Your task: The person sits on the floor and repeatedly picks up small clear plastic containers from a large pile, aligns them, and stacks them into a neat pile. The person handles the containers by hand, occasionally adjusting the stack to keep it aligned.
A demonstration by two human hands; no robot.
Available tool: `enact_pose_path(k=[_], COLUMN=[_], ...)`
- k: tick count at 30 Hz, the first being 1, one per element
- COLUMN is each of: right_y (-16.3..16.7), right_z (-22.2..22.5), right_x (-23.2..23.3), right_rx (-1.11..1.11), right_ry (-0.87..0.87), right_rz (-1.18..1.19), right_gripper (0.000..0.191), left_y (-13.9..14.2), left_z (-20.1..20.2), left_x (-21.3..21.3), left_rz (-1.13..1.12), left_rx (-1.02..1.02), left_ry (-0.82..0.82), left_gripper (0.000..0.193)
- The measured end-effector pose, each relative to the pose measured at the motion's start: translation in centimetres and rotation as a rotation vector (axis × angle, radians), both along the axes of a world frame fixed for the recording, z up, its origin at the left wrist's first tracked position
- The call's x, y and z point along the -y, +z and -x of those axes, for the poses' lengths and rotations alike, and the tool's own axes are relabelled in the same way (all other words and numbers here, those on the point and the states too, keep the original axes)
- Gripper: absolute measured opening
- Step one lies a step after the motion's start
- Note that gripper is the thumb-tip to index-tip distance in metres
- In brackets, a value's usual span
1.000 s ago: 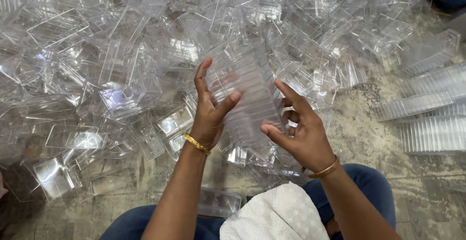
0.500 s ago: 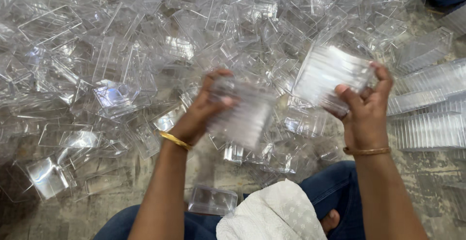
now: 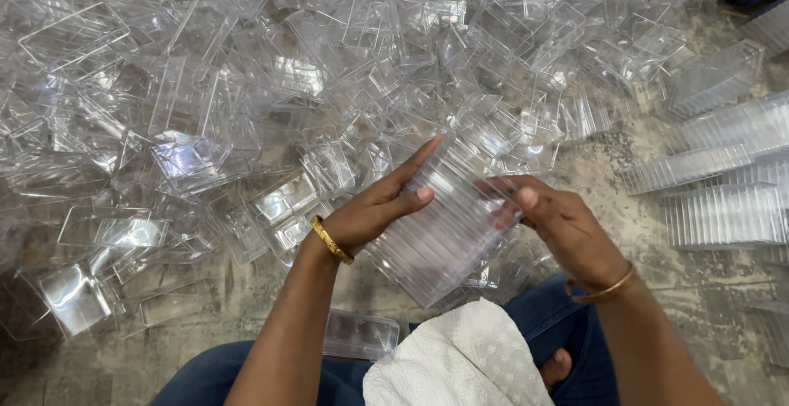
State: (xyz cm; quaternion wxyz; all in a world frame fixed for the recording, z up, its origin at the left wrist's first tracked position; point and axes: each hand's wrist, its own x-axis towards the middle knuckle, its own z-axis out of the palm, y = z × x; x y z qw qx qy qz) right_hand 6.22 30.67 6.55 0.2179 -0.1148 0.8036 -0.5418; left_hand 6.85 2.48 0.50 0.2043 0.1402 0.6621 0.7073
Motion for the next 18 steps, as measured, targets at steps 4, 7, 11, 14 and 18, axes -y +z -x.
enact_pose_path(k=[4, 7, 11, 14, 18], right_y=[0.2, -0.3, 1.0, 2.2, -0.8], right_z=[0.6, 1.2, 2.1, 1.2, -4.0], right_x=[-0.5, -1.4, -2.6, -0.8, 5.3], right_rx=[0.015, 0.171, 0.049, -0.057, 0.178], right_ry=[0.120, 0.067, -0.360, -0.444, -0.134], right_rz=[-0.081, -0.142, -0.017, 0.147, -0.119], right_gripper=[0.058, 0.045, 0.024, 0.038, 0.051], left_y=[0.0, -0.3, -1.0, -1.4, -1.6], left_z=[-0.1, 0.2, 0.7, 1.5, 2.3], left_x=[-0.3, -0.5, 0.7, 3.2, 5.3], left_rz=[0.050, 0.045, 0.131, 0.151, -0.105], left_rx=[0.027, 0.018, 0.108, 0.143, 0.001], left_ry=[-0.026, -0.035, 0.035, 0.359, 0.754], left_gripper=[0.086, 0.083, 0.085, 0.091, 0.083])
